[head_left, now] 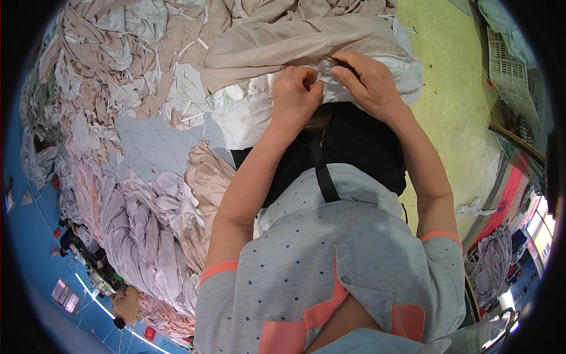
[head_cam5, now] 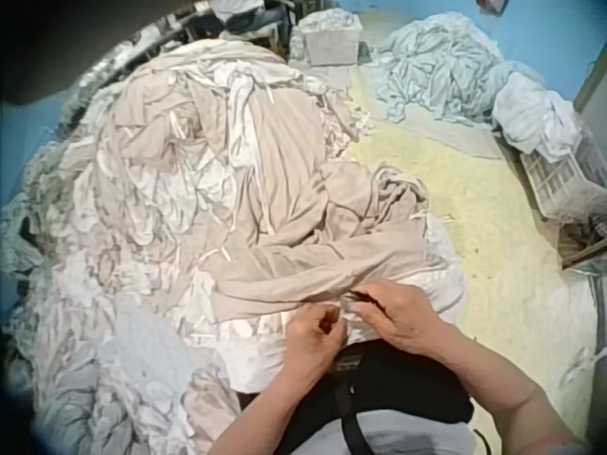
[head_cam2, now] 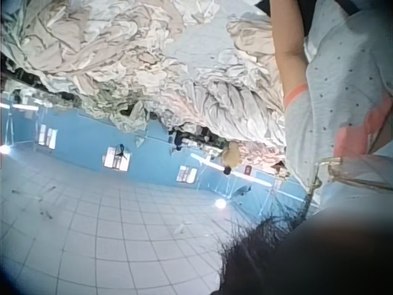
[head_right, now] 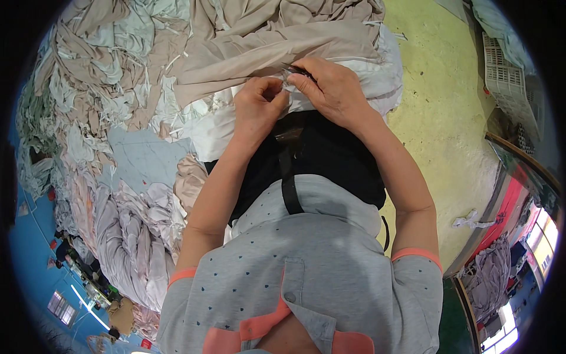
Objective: The recorder uses a small hand tool to trim loose threads or inspect the seams of white fabric pieces in a factory setting.
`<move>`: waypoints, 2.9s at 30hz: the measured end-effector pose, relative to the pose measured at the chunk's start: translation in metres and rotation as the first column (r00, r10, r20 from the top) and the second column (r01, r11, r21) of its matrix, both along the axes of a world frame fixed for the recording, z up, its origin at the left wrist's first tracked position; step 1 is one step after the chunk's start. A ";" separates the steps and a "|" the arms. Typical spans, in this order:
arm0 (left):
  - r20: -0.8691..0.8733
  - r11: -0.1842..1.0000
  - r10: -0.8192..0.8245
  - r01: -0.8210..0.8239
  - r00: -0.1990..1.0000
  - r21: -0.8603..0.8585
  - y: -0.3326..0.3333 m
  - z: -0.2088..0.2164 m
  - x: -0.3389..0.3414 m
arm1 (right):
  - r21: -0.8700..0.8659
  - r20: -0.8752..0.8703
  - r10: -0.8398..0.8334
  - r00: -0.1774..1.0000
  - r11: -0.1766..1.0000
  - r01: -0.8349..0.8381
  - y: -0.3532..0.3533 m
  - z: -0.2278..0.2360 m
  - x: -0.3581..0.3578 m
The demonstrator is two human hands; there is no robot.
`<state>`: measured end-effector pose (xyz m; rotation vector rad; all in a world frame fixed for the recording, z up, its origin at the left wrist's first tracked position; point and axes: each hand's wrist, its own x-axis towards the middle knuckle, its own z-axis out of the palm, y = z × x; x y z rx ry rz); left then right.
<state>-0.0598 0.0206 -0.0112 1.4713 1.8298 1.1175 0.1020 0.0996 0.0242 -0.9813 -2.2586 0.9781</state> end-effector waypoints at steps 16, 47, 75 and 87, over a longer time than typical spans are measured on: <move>-0.104 0.987 -0.042 0.057 0.994 0.149 -0.007 0.002 -0.002 | 0.182 0.140 0.143 0.980 0.969 -0.167 -0.002 -0.004 0.009; 0.130 0.997 -0.012 0.002 0.992 0.074 -0.011 -0.004 -0.002 | 0.535 0.206 0.096 0.974 0.822 -0.194 -0.011 -0.017 -0.001; -0.636 0.948 -0.282 0.312 0.718 -0.068 -0.030 -0.049 0.049 | 0.285 0.003 0.015 1.000 0.958 -0.015 0.001 -0.006 0.016; -0.167 0.651 -0.671 0.466 0.722 -0.599 -0.035 0.058 0.025 | 0.202 -0.070 0.032 0.997 0.979 -0.017 0.002 -0.004 0.022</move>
